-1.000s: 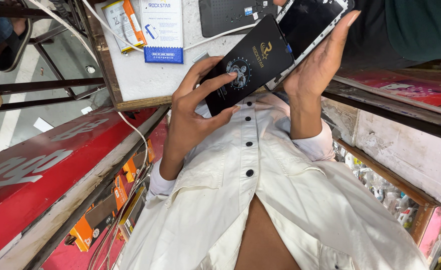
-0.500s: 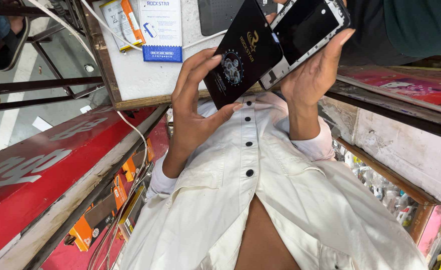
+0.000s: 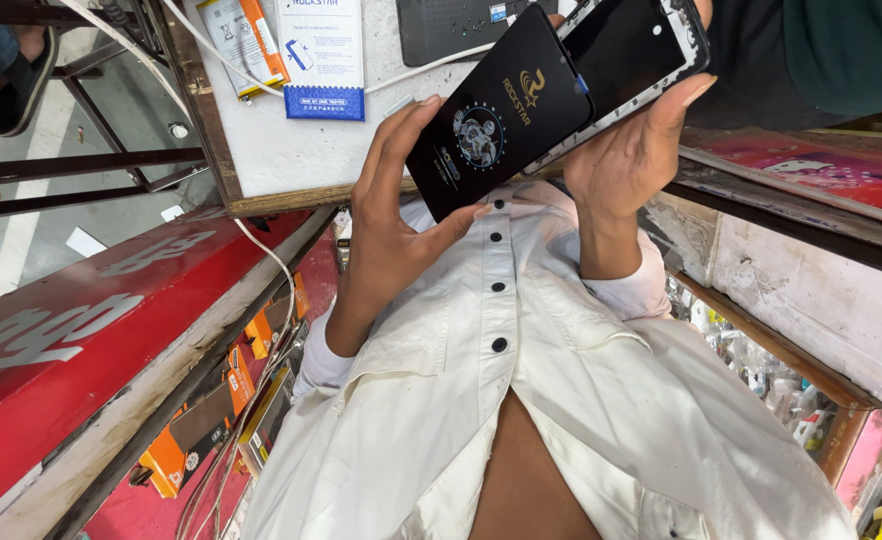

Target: The person removes a protective film from the edges of a disassembled smartphone frame, then places a battery into the chassis and aligns the back cover. The person works at a cluttered workbench with tools and spare parts visible.

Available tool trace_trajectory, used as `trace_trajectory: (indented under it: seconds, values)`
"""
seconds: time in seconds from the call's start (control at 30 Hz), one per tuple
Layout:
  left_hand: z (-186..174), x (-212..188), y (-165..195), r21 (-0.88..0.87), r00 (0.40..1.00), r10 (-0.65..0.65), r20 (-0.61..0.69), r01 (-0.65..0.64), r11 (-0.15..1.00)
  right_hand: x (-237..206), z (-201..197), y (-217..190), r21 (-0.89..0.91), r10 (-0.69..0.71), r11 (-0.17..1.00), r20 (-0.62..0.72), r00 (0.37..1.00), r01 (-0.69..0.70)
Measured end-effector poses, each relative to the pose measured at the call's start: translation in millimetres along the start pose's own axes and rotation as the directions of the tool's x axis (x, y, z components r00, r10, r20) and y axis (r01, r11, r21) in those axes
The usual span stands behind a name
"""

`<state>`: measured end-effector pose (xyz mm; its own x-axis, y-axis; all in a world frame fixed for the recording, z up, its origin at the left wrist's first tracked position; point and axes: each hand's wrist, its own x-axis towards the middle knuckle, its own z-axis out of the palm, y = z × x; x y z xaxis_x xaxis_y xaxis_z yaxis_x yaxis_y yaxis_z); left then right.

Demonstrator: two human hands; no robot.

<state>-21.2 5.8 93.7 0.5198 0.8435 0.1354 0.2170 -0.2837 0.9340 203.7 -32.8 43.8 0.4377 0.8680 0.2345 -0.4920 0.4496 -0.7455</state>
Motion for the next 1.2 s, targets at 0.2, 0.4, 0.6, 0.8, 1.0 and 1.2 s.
trace_trajectory:
  seconds: [0.2, 0.4, 0.6, 0.8, 1.0, 1.2]
  values:
    - [3, 4, -4, -0.028, 0.999, 0.036, -0.016, -0.037, 0.999, -4, -8, 1, -0.013, 0.028, 1.0, -0.069, 0.997, -0.029]
    - [4, 3, -7, -0.094, 1.0, -0.017, 0.024, 0.02, 0.995, -6, -10, 2, -0.019, 0.019, 1.0, -0.089, 0.996, -0.021]
    - [8, 4, -15, -0.304, 0.996, -0.082, 0.03, 0.088, 0.949, 1, 5, -1, -0.017, 0.018, 1.0, 0.044, 0.999, -0.017]
    - [8, 1, -20, -0.286, 0.999, -0.043, 0.0, 0.041, 0.957, -2, 4, -1, 0.047, 0.063, 0.997, -0.011, 0.998, -0.062]
    - [8, 1, -21, -0.355, 0.999, -0.044, 0.004, 0.043, 0.934, -10, -7, 2, 0.054, 0.084, 0.995, -0.049, 0.995, -0.082]
    - [9, 3, -22, -0.316, 1.0, -0.012, -0.013, 0.007, 0.949, -9, -11, 3, 0.107, 0.122, 0.988, -0.147, 0.982, -0.107]
